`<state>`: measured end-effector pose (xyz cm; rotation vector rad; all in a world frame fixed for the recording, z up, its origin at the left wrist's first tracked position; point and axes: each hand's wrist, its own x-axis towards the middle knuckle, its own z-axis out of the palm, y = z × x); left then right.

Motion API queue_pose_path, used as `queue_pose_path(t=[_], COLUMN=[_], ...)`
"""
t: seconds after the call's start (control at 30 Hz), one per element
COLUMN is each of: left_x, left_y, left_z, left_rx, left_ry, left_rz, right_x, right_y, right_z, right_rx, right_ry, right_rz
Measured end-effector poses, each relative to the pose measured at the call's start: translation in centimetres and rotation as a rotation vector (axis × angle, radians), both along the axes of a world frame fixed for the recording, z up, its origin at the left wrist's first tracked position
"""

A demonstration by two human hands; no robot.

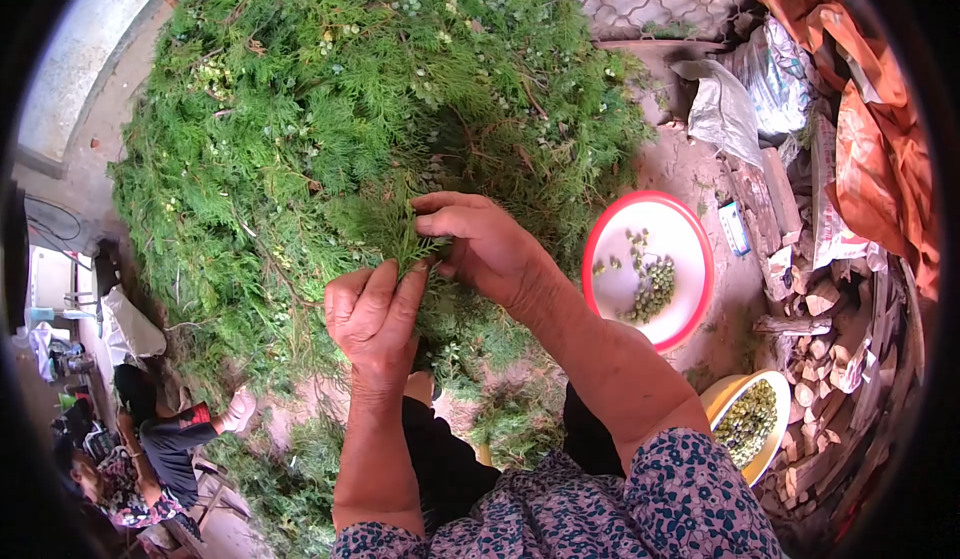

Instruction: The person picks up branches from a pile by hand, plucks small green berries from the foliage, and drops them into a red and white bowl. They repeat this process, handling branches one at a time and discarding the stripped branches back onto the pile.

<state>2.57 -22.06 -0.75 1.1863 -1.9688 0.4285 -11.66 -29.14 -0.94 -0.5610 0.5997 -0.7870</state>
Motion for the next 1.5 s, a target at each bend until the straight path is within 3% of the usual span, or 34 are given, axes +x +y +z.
queue_pose_path(t=[0.27, 0.33, 0.73, 0.8, 0.97, 1.03, 1.07, 1.13, 1.27, 1.33, 1.47, 1.5], left_x=[-0.2, -0.3, -0.2, -0.5, -0.6, -0.3, 0.0, 0.0, 0.2, 0.1, 0.2, 0.1], left_y=[0.3, 0.5, 0.4, 0.3, 0.1, 0.3, 0.5, 0.1, -1.0, -1.3, -1.6, -1.7], left_z=[0.3, 0.3, 0.1, -0.1, -0.6, -2.0, -0.8, -0.9, -1.5, -1.0, -1.1, -1.1], left_rx=[0.037, 0.033, 0.132, 0.235, 0.36, 0.51, 0.568, 0.543, 0.607, 0.649, 0.635, 0.632], left_ry=[0.133, 0.18, 0.364, 0.642, 0.952, 1.566, 1.752, 1.794, 2.014, 2.091, 2.149, 2.151], left_rz=[0.0, -0.008, -0.037, -0.077, -0.136, -0.208, -0.169, -0.088, 0.068, -0.044, 0.018, 0.021], right_x=[0.9, 0.5, 0.0, 0.3, 0.1, -0.9, -1.7, -3.1, -1.7, -1.4, -1.7, -1.8], right_y=[1.1, 1.0, 0.7, 1.0, 0.8, -0.4, -1.0, -2.0, -0.8, -0.6, -0.7, -0.2], right_z=[1.2, 1.2, 1.9, 2.0, 1.5, -0.3, 0.1, 1.3, 1.9, 1.9, 1.3, 1.7], right_rx=[0.039, 0.103, -0.022, 0.033, 0.118, -0.018, -0.02, -0.057, 0.114, 0.101, 0.033, -0.08], right_ry=[0.024, -0.03, 0.005, -0.026, -0.138, -0.356, -0.355, -0.331, -0.293, -0.335, -0.281, -0.171], right_rz=[-0.176, -0.059, -0.027, -0.068, -0.117, -0.039, -0.039, -0.287, -0.273, -0.262, -0.198, -0.142])
